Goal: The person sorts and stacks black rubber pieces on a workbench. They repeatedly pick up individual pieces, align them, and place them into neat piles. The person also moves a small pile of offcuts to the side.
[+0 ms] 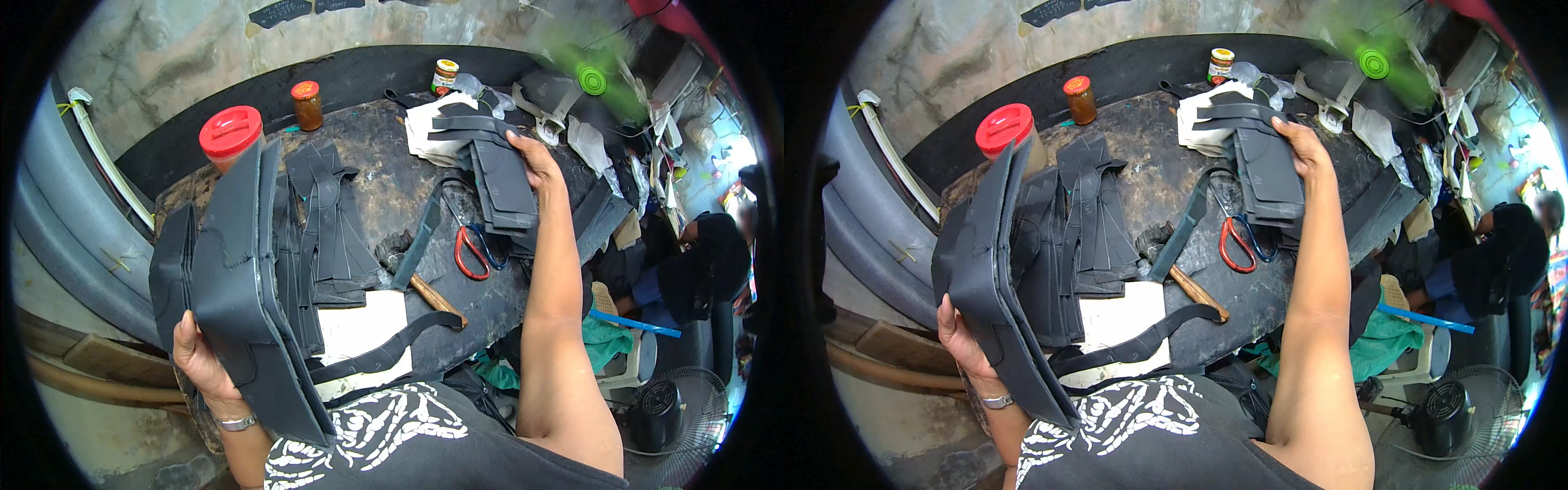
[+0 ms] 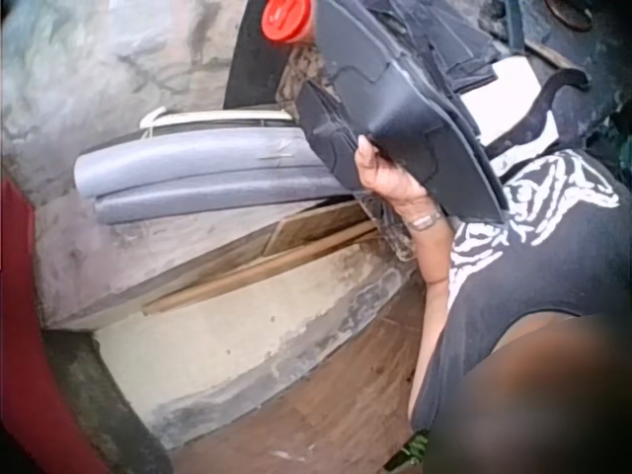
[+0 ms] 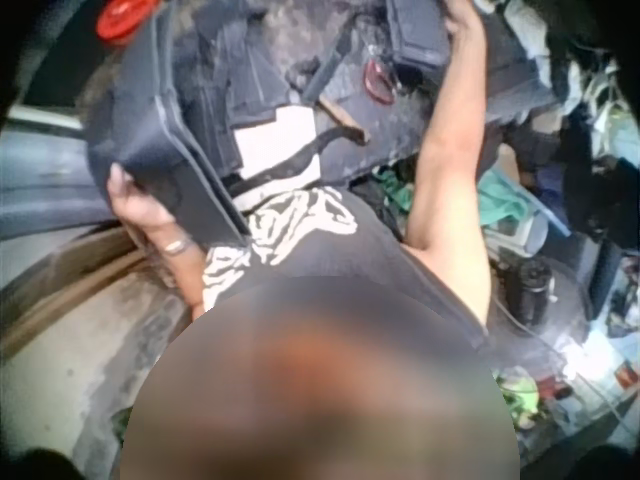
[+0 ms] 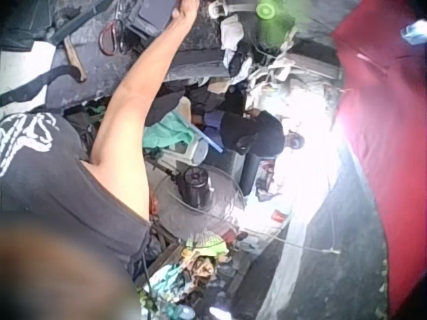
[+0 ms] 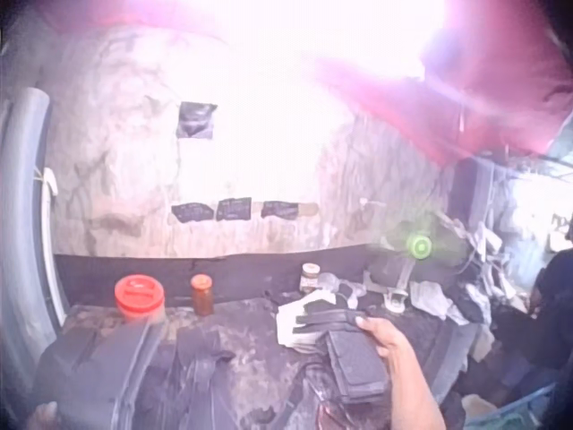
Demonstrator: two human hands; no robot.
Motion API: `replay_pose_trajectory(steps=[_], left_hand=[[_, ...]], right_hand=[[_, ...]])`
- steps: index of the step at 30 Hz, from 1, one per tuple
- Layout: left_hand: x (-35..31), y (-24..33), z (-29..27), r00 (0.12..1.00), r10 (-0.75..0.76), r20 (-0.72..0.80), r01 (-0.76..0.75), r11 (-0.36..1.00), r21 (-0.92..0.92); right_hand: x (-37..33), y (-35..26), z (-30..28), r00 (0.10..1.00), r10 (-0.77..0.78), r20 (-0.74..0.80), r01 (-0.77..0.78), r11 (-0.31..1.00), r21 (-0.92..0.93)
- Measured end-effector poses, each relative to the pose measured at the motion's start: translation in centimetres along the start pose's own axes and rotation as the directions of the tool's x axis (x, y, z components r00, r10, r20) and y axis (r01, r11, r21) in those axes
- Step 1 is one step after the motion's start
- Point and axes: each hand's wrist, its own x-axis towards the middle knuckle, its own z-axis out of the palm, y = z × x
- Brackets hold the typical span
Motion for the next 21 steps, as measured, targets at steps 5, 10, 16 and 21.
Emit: replay_pose_trajectory(steps=[5,10,16,21], left_hand=[[0.3,0.1,0.2,0.999,0.030,0.014,-0.031,0.999,0.025],[0.5,0.0,0.7,1.000,0.017,0.026,-0.018,0.998,0.053],[1.6,0.0,1.4,0.992,0.034,0.124,-0.049,0.992,0.118],[0.4,3.8,0.6,0.953,0.302,-0.017,-0.290,0.927,0.239]], right_hand=[[-2.2,2.5,-1.5,0.918,-0.299,-0.261,-0.155,0.333,-0.930],[-4.9,4.8,2.6,0.644,-0.754,-0.128,-0.439,-0.228,-0.869],[-6.1,9.6,12.7,0.913,-0.361,0.192,0.242,0.100,-0.965],[-5.6,11.0,14.4,0.899,-0.424,0.112,0.135,0.025,-0.990]])
